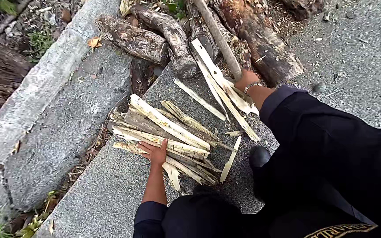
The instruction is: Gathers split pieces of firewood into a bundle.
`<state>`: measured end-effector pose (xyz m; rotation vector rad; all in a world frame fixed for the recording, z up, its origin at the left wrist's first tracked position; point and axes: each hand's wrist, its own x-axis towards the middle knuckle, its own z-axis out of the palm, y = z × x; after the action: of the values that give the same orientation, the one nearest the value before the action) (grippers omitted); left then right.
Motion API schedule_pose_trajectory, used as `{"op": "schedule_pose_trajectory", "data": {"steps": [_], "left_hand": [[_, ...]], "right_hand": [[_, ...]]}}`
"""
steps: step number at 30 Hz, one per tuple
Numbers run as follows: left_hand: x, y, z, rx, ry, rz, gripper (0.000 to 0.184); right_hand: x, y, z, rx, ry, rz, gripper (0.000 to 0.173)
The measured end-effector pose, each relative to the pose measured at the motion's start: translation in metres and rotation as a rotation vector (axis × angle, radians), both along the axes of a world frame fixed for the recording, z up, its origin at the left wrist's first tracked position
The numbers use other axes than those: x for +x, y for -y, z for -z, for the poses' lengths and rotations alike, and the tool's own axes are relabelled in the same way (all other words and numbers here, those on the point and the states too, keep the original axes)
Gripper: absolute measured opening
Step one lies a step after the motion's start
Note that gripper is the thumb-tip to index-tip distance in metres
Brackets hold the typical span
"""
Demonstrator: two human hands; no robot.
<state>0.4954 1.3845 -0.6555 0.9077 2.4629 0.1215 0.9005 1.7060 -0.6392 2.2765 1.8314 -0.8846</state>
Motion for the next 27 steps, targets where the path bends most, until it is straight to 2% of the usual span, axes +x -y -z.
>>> {"op": "schedule_pose_trajectory", "data": {"steps": [3,7,10,12,14,15,18,21,24,26,27], "left_hand": [[0.0,0.0,-0.004,0.012,0.022,-0.003,0.128],[-0.001,0.006,0.0,0.069,0.054,-0.074,0.133],[0.0,0.009,0.003,0.22,0.043,-0.167,0.121],[0.002,0.008,0.0,0.338,-0.022,-0.247,0.112],[0.004,0.007,-0.01,0.396,-0.051,-0.306,0.109],[0.006,0.006,-0.017,0.375,-0.041,-0.317,0.109],[0.005,0.007,-0.029,0.334,0.008,-0.294,0.11],[0.008,0.004,-0.036,0.244,0.08,-0.219,0.12],[0.016,-0.007,-0.028,0.117,0.086,-0.146,0.137],[0.022,-0.012,-0.014,0.098,0.032,-0.151,0.152],[0.025,-0.013,-0.009,0.111,0.01,-0.16,0.156]], "right_hand": [[-0.001,-0.002,-0.007,0.025,-0.097,-0.047,0.073],[-0.028,-0.003,-0.02,0.116,-0.455,-0.291,0.079],[-0.085,0.036,-0.04,0.007,-0.783,-0.46,0.093],[-0.122,0.079,-0.036,-0.078,-0.867,-0.494,0.1],[-0.147,0.127,-0.017,-0.152,-0.789,-0.492,0.096],[-0.153,0.147,0.0,-0.189,-0.695,-0.502,0.087],[-0.162,0.178,0.037,-0.281,-0.384,-0.55,0.074],[-0.159,0.16,0.044,-0.269,-0.286,-0.689,0.073],[-0.15,0.12,0.03,-0.175,-0.198,-0.855,0.059],[-0.14,0.096,0.028,-0.042,-0.176,-0.761,0.06],[-0.135,0.088,0.032,0.005,-0.178,-0.67,0.069]]}}
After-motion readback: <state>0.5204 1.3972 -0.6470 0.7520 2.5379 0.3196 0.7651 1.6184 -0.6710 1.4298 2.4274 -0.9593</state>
